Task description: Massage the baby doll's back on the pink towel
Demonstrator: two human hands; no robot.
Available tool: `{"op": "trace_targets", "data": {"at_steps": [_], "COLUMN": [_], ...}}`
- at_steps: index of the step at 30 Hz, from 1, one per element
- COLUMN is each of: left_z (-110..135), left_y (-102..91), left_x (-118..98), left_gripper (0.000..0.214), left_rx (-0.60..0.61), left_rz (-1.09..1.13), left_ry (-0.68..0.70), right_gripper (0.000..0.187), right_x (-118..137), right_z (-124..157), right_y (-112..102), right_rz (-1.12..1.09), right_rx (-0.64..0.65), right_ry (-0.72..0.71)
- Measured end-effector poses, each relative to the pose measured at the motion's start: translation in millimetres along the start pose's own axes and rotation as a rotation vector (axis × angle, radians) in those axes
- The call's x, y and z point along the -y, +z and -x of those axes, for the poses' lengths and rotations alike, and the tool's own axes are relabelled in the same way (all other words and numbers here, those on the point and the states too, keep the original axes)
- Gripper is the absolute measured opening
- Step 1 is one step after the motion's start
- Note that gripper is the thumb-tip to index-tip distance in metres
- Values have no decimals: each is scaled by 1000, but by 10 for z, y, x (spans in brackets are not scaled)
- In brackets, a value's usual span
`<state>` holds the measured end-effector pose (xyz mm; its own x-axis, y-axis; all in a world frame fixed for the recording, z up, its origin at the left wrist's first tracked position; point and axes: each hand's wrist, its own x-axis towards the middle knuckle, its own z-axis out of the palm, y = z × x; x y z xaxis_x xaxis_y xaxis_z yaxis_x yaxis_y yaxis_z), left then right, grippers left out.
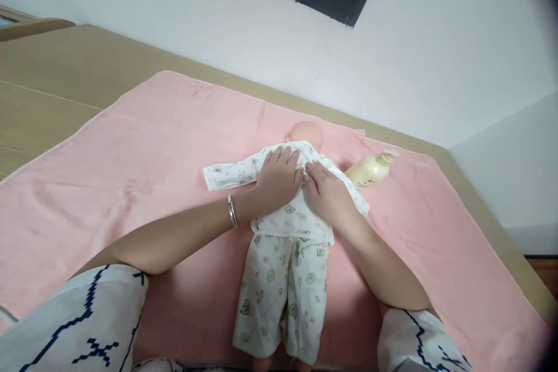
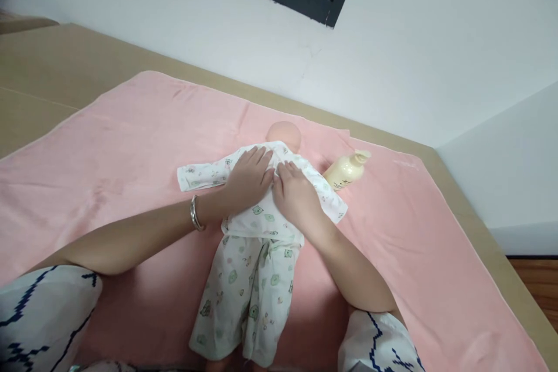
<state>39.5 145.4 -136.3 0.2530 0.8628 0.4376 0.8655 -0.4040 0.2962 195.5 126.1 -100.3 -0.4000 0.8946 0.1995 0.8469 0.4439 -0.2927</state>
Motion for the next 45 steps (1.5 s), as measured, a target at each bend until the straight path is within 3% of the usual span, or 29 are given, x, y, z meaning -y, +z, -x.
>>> {"op": "trace_targets", "data": {"at_steps": [3, 5, 10, 12, 16, 19, 24, 27, 32, 35, 40, 43, 45], "left_z": [166, 167, -104, -144, 24, 119, -138, -233, 4, 74, -151, -211, -151], "left_y": [-58, -85, -47, -25, -35, -59, -64, -70, -132, -183, -180, -115, -73], "left_x": [-195, -198, 167, 211, -44, -154, 233, 345, 0, -101, 180, 283, 229], "left_gripper": [51, 50, 47, 48, 51, 49, 37, 38, 37, 38, 34, 34, 35], "left_rx": [40, 64, 97, 131, 73, 80, 151, 180, 148, 196, 206, 176, 142], "left_rz": [-57, -60, -79, -128, -172, -195, -192, -207, -269, -304, -279, -272, -241], "left_ry": [52, 92, 199, 213, 17, 66, 341, 311, 191, 300, 426, 414, 337], "right_gripper": [52, 56, 55, 49, 39, 40, 42, 41, 51, 60, 63, 58, 52], "right_x": [-210, -264, -19, 70, -51, -235, -105, 54, -119, -263, -92, 48, 35], "right_z": [-203, -256, -9, 74, -59, -244, -139, 9, -121, -248, -117, 9, 3], "right_y": [20, 48, 15, -43, -97, -37, -1, -46, -4, 75, 113, 61, 20], "right_rz": [-14, 10, 129, 139, 57, 16, 101, 144, 88, 57, 84, 139, 150], "right_rx": [-9, 10, 44, 68, 55, 12, 1, 33, 62, 64, 42, 51, 41], "right_ry": [80, 113, 76, 25, 53, 98, 50, 37, 68, 57, 72, 55, 36]}}
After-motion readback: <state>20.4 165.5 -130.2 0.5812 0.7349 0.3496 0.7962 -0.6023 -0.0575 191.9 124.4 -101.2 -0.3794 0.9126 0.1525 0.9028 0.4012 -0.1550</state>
